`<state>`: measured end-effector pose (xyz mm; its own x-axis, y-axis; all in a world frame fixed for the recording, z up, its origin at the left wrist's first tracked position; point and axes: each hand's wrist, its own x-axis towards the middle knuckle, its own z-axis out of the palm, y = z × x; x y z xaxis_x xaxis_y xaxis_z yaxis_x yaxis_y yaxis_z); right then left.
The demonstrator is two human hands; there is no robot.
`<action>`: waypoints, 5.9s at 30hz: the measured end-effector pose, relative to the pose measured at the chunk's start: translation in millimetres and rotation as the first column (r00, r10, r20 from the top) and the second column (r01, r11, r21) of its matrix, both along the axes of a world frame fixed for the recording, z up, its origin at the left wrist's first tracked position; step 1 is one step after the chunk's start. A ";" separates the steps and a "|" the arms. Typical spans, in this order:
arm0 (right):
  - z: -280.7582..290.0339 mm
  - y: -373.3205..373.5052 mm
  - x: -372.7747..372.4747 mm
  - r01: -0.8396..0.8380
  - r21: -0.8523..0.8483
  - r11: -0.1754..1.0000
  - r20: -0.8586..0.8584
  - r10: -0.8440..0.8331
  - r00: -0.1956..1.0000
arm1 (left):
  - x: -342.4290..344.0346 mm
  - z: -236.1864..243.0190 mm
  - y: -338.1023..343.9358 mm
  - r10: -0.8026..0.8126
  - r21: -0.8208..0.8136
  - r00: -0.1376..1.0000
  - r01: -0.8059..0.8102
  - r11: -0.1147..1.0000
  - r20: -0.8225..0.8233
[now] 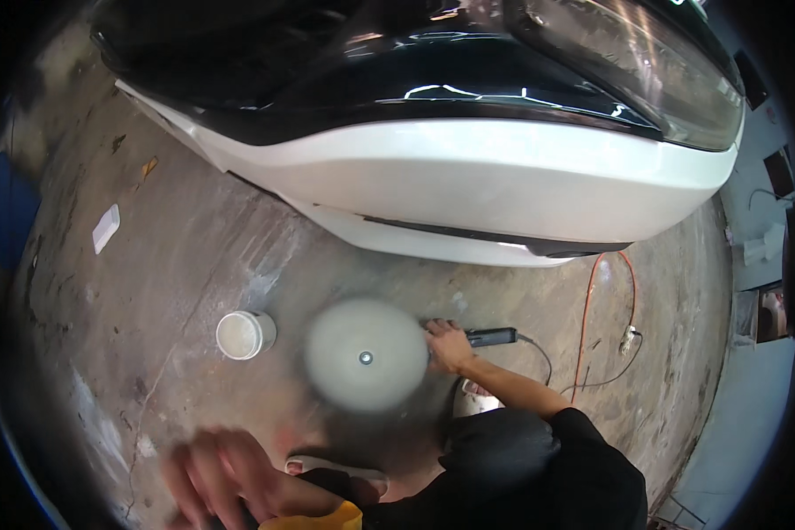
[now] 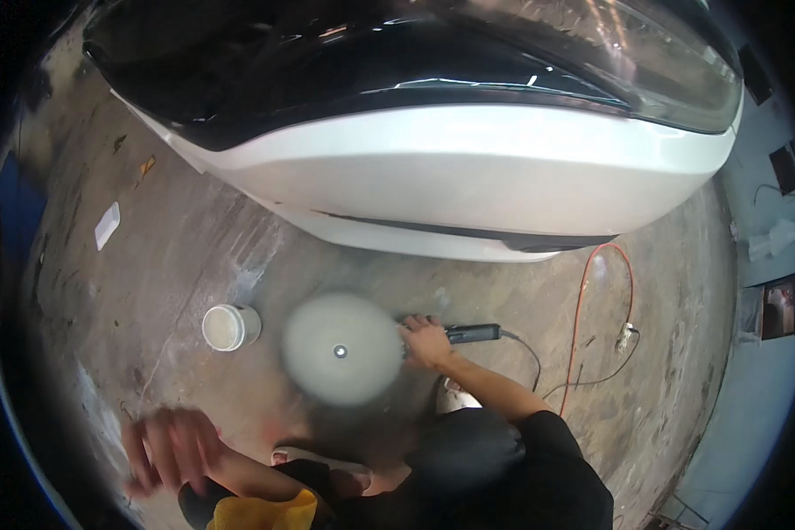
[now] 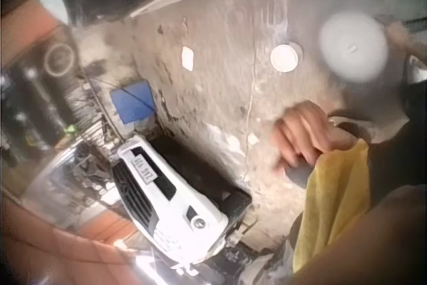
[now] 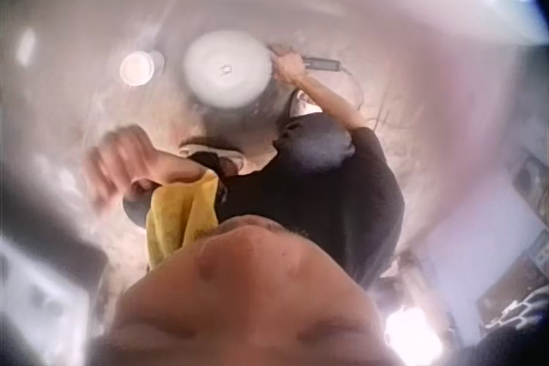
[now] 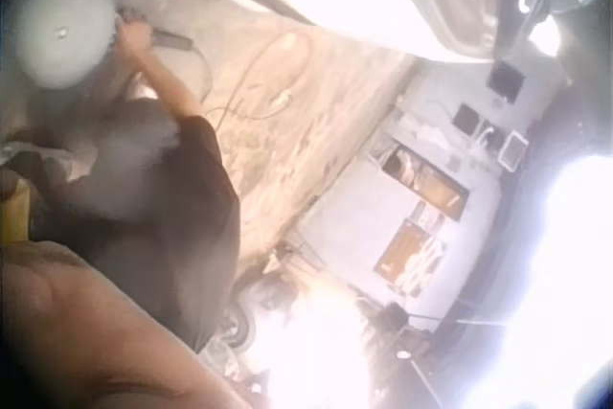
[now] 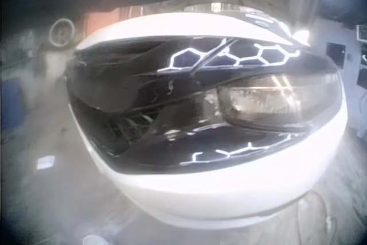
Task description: The person polishes the lower bumper area of a white car using a rotary buffer, wipes the area with a yellow cloth, applies polishing compound from a container by hand, and continues buffing with the rotary tool.
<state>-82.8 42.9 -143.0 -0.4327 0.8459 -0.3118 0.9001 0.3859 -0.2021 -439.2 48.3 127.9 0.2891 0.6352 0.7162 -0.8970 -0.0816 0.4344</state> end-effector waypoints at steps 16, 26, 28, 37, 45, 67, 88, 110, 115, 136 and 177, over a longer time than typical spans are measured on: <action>201.9 4.9 -24.9 0.370 -0.189 0.910 -0.138 -0.397 0.907 | -135.8 33.8 24.3 0.276 -0.041 0.565 -0.484 0.874 -0.778; 323.1 19.5 -230.1 -0.101 -0.092 0.991 -0.818 -0.018 0.575 | -92.6 72.9 18.9 0.355 0.340 0.073 -0.170 0.925 -0.932; 335.3 32.5 -247.2 -0.115 -0.382 0.917 -0.816 -0.276 0.508 | -121.1 74.0 30.3 0.520 0.463 -0.003 -0.458 0.759 -0.854; 380.2 21.4 -247.3 0.096 -0.289 0.953 -0.886 -0.228 -0.404 | -134.9 106.6 46.3 0.518 0.276 0.117 -0.736 0.618 -0.848; 250.6 -29.7 -250.6 0.804 -0.400 0.440 -0.915 -0.143 -0.377 | -8.0 66.4 66.5 0.612 0.508 -0.019 -0.580 0.637 -0.790; 371.3 115.6 134.6 0.734 0.565 -0.378 -0.825 -0.257 0.503 | -121.8 -131.5 -47.2 -0.086 0.181 -0.379 -0.615 0.768 -0.921; 300.4 112.6 105.0 0.952 -0.242 -0.186 -0.901 0.406 -0.150 | -134.4 36.8 35.3 -0.207 0.011 -0.424 -0.456 0.890 -0.881; 319.4 82.0 -48.5 0.982 0.081 0.169 -0.991 -0.090 0.097 | 428.8 303.1 206.1 0.917 0.912 0.219 0.172 -0.373 0.334; 392.8 96.2 100.9 0.975 0.043 -0.219 -0.948 -0.317 -0.030 | 491.4 309.1 261.2 0.956 0.981 0.275 0.133 -0.138 0.098; 476.2 118.7 235.5 0.934 -0.295 -0.203 -0.903 -0.261 -0.342 | 568.1 331.8 259.0 0.975 0.947 0.038 0.247 0.204 -0.220; 365.7 -434.4 -75.4 0.601 -0.775 0.196 -0.312 -0.946 -0.094 | 323.0 539.3 -125.9 -0.132 -0.100 0.012 0.584 0.806 -0.991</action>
